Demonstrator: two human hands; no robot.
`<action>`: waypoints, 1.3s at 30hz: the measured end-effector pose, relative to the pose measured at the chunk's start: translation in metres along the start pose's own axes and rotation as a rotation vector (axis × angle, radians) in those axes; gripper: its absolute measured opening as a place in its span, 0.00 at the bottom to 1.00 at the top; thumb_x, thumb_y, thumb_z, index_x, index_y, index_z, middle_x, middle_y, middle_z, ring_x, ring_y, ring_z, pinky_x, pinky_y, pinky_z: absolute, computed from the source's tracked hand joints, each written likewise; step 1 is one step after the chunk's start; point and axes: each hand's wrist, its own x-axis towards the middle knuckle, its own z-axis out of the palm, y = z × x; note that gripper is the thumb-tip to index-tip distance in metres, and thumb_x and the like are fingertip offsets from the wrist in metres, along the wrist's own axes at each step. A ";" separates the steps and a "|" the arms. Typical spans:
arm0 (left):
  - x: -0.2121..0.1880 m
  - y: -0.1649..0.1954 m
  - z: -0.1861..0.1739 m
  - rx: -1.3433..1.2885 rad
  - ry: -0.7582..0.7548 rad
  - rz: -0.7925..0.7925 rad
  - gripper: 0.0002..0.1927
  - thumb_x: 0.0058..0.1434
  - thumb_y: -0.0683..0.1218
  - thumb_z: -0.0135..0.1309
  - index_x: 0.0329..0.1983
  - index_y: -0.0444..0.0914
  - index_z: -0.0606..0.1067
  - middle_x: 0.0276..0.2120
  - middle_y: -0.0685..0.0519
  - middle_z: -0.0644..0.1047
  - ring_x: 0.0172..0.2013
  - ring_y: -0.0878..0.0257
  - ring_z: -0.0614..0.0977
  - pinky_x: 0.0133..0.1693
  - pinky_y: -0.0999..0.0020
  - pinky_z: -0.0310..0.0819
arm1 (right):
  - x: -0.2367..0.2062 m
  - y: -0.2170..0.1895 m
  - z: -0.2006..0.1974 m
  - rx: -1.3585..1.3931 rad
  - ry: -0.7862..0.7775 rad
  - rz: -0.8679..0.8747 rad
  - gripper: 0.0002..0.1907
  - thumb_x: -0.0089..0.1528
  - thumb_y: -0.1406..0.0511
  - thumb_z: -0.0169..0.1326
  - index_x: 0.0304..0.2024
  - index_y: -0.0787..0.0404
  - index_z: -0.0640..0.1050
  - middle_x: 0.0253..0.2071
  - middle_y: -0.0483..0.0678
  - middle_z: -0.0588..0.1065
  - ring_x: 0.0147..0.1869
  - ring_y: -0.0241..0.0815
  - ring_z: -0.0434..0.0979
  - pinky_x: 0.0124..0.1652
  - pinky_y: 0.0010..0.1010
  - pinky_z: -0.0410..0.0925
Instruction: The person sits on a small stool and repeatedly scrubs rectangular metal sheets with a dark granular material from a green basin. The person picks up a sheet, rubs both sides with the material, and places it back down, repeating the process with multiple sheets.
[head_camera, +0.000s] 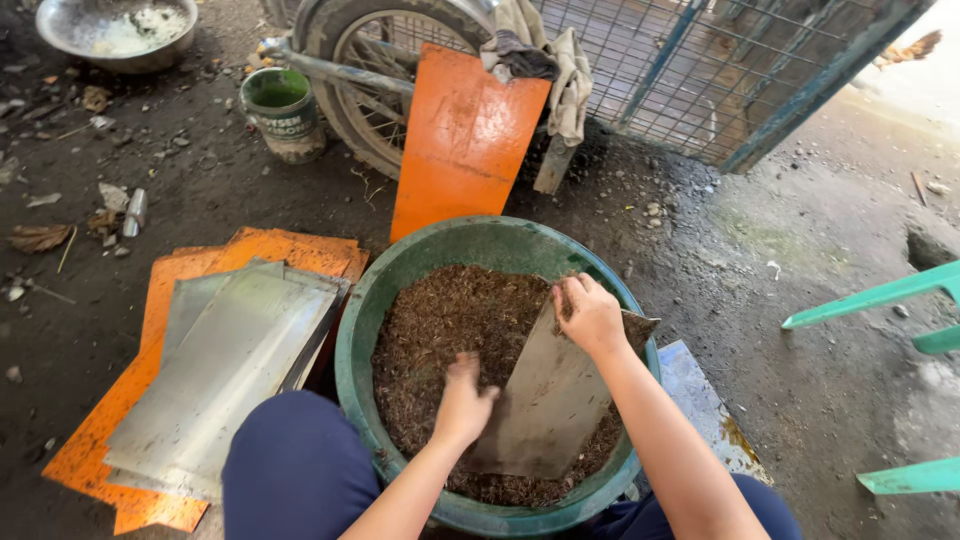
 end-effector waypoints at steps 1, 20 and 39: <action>-0.002 0.005 0.001 -0.066 -0.120 -0.077 0.35 0.62 0.49 0.60 0.70 0.37 0.61 0.66 0.38 0.63 0.66 0.42 0.64 0.63 0.52 0.57 | -0.004 -0.004 0.003 0.001 -0.017 -0.029 0.07 0.63 0.64 0.56 0.37 0.63 0.77 0.38 0.56 0.77 0.38 0.57 0.78 0.38 0.43 0.73; 0.010 0.007 0.012 0.133 -0.045 0.040 0.17 0.69 0.48 0.48 0.56 0.39 0.77 0.34 0.43 0.82 0.34 0.48 0.85 0.38 0.53 0.78 | -0.025 -0.050 0.014 0.099 -0.046 -0.373 0.05 0.63 0.66 0.58 0.34 0.59 0.75 0.37 0.49 0.76 0.41 0.46 0.76 0.48 0.41 0.72; -0.003 0.017 -0.003 -0.408 -0.149 -0.169 0.21 0.65 0.53 0.54 0.60 0.43 0.76 0.46 0.48 0.84 0.47 0.53 0.85 0.50 0.60 0.76 | -0.029 0.054 0.005 0.374 0.325 0.280 0.08 0.71 0.67 0.52 0.40 0.64 0.79 0.36 0.50 0.78 0.39 0.43 0.79 0.42 0.29 0.71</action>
